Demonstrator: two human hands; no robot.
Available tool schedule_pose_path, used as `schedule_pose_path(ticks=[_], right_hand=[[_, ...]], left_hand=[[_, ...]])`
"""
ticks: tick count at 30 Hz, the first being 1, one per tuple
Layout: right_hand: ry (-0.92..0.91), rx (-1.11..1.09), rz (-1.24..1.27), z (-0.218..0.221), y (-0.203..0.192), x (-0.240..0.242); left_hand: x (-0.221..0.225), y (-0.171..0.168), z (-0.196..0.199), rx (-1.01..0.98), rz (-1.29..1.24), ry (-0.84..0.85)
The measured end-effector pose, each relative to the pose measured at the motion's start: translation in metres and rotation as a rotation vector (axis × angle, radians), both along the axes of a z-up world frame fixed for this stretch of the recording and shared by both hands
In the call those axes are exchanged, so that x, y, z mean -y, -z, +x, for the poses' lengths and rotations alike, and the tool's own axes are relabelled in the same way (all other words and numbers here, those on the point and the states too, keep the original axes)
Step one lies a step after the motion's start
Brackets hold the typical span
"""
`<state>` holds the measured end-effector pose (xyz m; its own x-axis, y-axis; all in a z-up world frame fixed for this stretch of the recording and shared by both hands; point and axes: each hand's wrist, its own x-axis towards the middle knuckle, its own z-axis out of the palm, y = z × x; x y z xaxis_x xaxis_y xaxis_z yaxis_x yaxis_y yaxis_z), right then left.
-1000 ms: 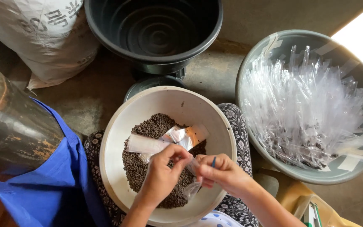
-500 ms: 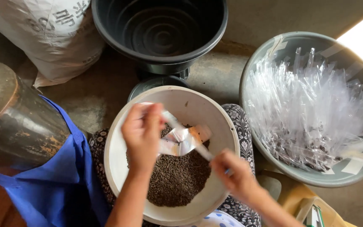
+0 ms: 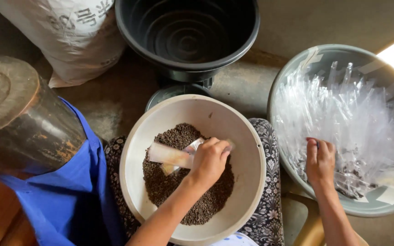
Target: Filling small plastic bags with food pellets from a bowl while sitting on the floor.
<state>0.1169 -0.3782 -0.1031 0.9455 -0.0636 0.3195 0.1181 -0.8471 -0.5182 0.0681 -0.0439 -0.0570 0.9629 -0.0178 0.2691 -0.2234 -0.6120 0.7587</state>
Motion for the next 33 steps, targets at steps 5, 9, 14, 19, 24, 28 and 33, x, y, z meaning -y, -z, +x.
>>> schedule_pose_path(ticks=[5, 9, 14, 19, 24, 28, 33], right_hand=[[-0.261, -0.364, 0.655, -0.038, -0.083, -0.129], [-0.684, -0.769, 0.87, -0.059, -0.094, -0.206], [-0.812, -0.835, 0.767, -0.035, -0.065, -0.222], [-0.668, -0.907, 0.214, -0.04, -0.08, -0.206], [-0.712, -0.744, 0.791, -0.073, -0.121, -0.201], [-0.87, -0.711, 0.914, -0.052, -0.076, -0.196], [-0.638, -1.093, 0.243, -0.049, -0.07, -0.218]], left_hand=[[-0.026, -0.068, -0.021, 0.108, -0.162, -0.036], [-0.043, -0.125, -0.045, 0.188, -0.226, 0.041], [-0.073, -0.155, -0.061, 0.417, -0.111, -0.151], [-0.071, -0.134, -0.059, 0.375, -0.247, -0.172], [-0.046, -0.121, -0.065, 0.299, -0.184, -0.031], [-0.062, -0.185, -0.093, 0.179, -0.508, 0.168], [-0.087, -0.221, -0.118, 0.144, -0.836, 0.056]])
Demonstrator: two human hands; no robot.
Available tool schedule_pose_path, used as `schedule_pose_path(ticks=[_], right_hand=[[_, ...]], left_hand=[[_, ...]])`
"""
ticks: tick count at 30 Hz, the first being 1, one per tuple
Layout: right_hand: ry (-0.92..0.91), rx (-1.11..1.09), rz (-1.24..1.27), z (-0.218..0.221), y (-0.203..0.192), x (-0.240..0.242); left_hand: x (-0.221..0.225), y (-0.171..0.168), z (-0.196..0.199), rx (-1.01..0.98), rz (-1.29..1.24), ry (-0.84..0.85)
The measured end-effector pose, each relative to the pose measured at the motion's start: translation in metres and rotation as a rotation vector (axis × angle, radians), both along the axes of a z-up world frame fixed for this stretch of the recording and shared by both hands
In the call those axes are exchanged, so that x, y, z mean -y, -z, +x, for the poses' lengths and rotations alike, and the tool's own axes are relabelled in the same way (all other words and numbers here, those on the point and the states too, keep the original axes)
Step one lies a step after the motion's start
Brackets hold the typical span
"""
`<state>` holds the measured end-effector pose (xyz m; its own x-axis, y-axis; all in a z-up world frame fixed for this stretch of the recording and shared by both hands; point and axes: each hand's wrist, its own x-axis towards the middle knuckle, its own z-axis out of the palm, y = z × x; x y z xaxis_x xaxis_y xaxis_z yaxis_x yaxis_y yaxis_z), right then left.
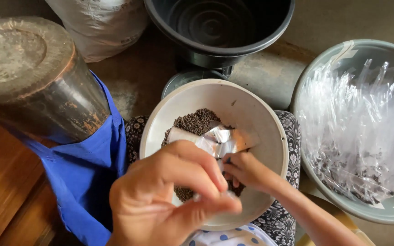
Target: Filling small plastic bags with food pellets from a bowl while sitting on the floor.
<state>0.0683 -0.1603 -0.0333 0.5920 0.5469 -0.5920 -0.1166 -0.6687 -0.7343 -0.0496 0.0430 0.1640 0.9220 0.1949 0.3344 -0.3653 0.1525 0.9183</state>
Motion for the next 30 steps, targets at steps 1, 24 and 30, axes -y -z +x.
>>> schedule_pose_path(ticks=[1, 24, 30], right_hand=[[0.001, -0.001, 0.0, -0.005, 0.015, 0.004], [-0.108, 0.461, 0.596, -0.031, -0.077, -0.011], [0.03, 0.578, 0.58, -0.019, -0.069, -0.01]], left_hand=[[0.002, 0.011, 0.002, -0.001, 0.0, 0.001], [0.025, 0.047, 0.037, 0.001, 0.287, -0.254], [0.028, 0.071, 0.046, 0.08, 0.414, -0.018]])
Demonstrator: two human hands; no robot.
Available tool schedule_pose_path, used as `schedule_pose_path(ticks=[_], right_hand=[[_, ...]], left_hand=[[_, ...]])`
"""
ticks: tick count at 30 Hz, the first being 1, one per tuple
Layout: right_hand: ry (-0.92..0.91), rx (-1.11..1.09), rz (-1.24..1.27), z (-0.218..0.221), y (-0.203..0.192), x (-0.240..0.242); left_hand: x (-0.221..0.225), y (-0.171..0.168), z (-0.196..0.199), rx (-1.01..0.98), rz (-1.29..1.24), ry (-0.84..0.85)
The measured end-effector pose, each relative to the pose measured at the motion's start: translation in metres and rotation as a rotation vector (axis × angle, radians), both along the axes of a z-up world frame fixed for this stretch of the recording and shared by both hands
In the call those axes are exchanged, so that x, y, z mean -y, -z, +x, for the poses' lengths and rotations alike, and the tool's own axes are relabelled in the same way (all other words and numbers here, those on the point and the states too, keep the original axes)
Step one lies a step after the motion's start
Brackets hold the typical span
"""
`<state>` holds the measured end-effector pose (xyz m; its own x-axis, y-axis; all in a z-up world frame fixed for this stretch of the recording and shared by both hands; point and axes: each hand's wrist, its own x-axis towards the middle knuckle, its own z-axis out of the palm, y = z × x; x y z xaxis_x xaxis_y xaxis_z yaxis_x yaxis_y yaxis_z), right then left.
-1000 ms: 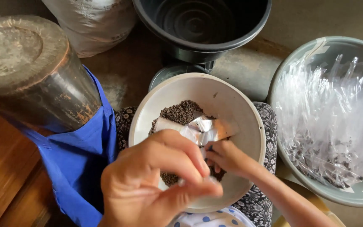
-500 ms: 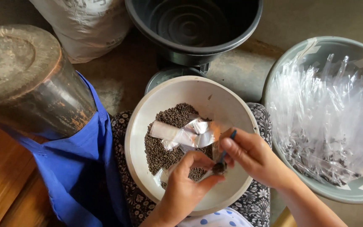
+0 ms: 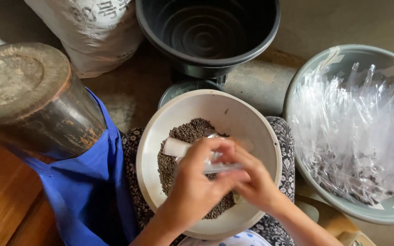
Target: Filling small plastic bags with food pellets from a bowl while sitting on the floor.
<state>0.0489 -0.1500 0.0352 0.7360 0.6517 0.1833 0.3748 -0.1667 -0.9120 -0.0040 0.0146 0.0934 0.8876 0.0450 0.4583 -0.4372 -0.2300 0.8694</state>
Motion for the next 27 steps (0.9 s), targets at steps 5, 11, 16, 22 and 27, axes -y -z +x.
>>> schedule_pose_path(ticks=[5, 11, 16, 22, 27], right_hand=[[0.278, 0.0, 0.211, 0.033, 0.0, 0.043], [0.198, 0.027, 0.203, 0.005, -0.011, 0.025], [-0.13, 0.138, 0.13, -0.005, -0.001, 0.015], [0.291, -0.249, 0.201, 0.014, 0.048, 0.004], [0.413, -0.564, 0.401, 0.008, 0.05, -0.007]], left_hand=[[-0.006, 0.068, -0.003, -0.43, -0.229, 0.37], [-0.021, 0.092, 0.018, -0.144, 0.34, -0.267], [0.004, 0.091, 0.018, -0.107, 0.291, -0.282], [0.02, 0.088, 0.019, 0.2, 0.439, -0.217], [0.015, 0.079, 0.019, 0.224, 0.397, -0.15]])
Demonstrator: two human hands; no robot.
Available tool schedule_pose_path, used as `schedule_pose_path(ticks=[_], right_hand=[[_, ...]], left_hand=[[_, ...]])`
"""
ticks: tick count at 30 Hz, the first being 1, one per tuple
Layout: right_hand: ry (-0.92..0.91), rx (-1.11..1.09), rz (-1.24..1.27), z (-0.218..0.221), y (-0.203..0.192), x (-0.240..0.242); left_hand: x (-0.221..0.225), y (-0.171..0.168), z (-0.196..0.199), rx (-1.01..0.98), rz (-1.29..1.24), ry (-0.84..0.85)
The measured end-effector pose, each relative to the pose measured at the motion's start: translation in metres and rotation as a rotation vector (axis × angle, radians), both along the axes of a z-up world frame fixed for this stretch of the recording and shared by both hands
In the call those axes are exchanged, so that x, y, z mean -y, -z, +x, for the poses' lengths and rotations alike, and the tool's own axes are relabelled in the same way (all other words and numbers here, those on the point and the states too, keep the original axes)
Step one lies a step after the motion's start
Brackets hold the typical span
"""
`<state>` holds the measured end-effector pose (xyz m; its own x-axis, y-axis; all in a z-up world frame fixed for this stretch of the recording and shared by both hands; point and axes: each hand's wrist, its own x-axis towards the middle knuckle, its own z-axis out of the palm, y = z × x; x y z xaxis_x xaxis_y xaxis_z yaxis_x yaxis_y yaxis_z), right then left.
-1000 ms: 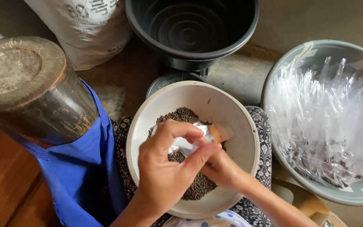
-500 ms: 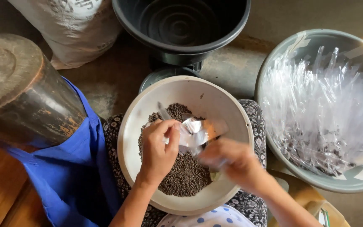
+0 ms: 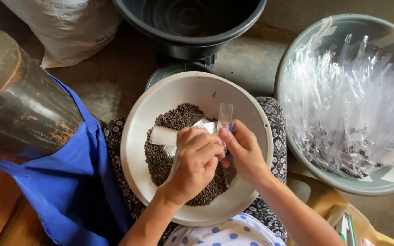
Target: Filling small plastic bags with food pellets from a bowl while sitting on the floor.
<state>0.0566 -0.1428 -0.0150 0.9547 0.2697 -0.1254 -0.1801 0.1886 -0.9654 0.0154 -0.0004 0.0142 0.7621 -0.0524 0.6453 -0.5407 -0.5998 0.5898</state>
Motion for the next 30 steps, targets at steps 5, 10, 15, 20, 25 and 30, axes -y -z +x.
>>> schedule_pose_path(ticks=[5, 10, 15, 20, 25, 30], right_hand=[[0.032, 0.078, -0.132, 0.021, 0.006, 0.016], [-0.221, 0.049, -0.174, 0.02, -0.01, 0.021], [-0.159, 0.285, -0.271, 0.017, -0.027, 0.02], [-0.288, 0.501, -0.42, -0.013, -0.018, 0.031], [-0.372, 0.653, -0.463, -0.021, -0.007, 0.073], [0.144, 0.697, -1.025, 0.026, 0.033, 0.182]], left_hand=[[-0.003, 0.012, 0.003, 0.036, 0.21, -0.163], [-0.002, 0.013, 0.01, -0.101, 0.171, -0.201], [-0.011, -0.016, 0.001, -0.387, -0.402, 0.088], [-0.038, -0.013, 0.015, -0.364, -0.667, -0.028], [-0.061, -0.04, 0.024, -0.225, -0.83, -0.187], [-0.038, -0.032, 0.021, -0.175, -0.295, -0.039]])
